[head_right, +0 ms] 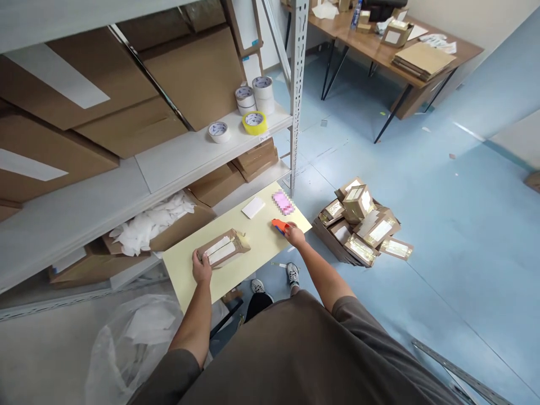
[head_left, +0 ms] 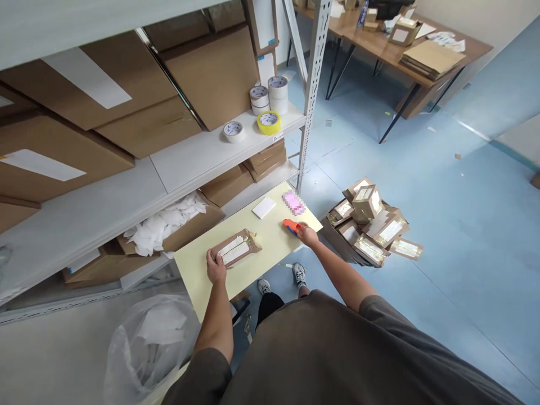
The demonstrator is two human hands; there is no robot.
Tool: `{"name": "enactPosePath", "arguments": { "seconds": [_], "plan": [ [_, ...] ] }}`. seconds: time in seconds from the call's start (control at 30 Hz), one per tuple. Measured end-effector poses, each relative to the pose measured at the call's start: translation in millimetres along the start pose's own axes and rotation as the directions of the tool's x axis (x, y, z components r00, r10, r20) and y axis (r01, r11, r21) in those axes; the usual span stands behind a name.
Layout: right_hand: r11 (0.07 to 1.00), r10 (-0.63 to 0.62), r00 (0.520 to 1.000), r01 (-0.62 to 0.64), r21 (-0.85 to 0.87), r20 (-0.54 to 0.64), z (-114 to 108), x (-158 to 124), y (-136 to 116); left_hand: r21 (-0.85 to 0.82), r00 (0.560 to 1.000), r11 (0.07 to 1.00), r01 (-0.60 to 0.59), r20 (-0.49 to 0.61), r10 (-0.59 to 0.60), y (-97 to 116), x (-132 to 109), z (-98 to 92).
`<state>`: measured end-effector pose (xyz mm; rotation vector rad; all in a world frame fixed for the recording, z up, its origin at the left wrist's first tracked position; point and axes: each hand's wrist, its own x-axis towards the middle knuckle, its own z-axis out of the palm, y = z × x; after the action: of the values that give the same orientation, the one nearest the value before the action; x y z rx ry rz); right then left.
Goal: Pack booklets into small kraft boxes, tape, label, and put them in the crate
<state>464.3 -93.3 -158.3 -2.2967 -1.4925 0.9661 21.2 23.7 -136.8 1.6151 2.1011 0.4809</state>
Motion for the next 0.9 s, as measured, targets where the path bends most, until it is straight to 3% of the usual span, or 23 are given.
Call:
{"name": "enactPosePath", "arguments": {
  "seconds": [0.13, 0.27, 0.4, 0.5, 0.67, 0.77, 0.9],
  "plan": [
    [0.998, 0.052, 0.997, -0.049, -0.048, 0.064, 20.0, 14.7, -5.1, -0.013, 1.000, 1.000, 0.001, 0.002, -0.001, -1.1, 1.5, -0.9],
    [0.988, 0.138, 0.989, -0.134, -0.075, 0.046, 33.5, 24.3, -13.2, -0.052, 1.000, 0.998, 0.020, 0.012, -0.020, 0.0, 0.6, -1.5],
    [0.970, 0.241, 0.970, -0.241, -0.021, 0.002, 28.4, 20.0, -22.7, -0.078, 1.000, 0.997, 0.015, 0.009, -0.015, -0.7, -0.9, 1.0],
    [0.964, 0.245, 0.965, -0.231, 0.133, -0.098, 18.8, 5.4, -40.3, -0.104, 1.000, 0.995, 0.006, 0.002, -0.006, -3.0, -2.5, 4.3],
    [0.894, 0.261, 0.939, -0.148, 0.422, -0.224, 20.2, -33.1, -105.8, -0.173, 0.998, 0.985, 0.006, 0.060, 0.005, -4.7, -8.4, 3.3],
    [0.883, 0.120, 0.976, -0.021, 0.469, -0.182, 31.2, -48.2, -159.2, -0.245, 0.995, 0.970, -0.012, 0.091, 0.035, -7.9, -9.3, 1.6],
    [0.882, -0.122, 0.992, 0.124, 0.454, -0.034, 44.1, -41.2, -224.0, -0.349, 0.989, 0.937, 0.005, 0.139, 0.047, -16.7, -6.4, 1.1]
  ]
}}
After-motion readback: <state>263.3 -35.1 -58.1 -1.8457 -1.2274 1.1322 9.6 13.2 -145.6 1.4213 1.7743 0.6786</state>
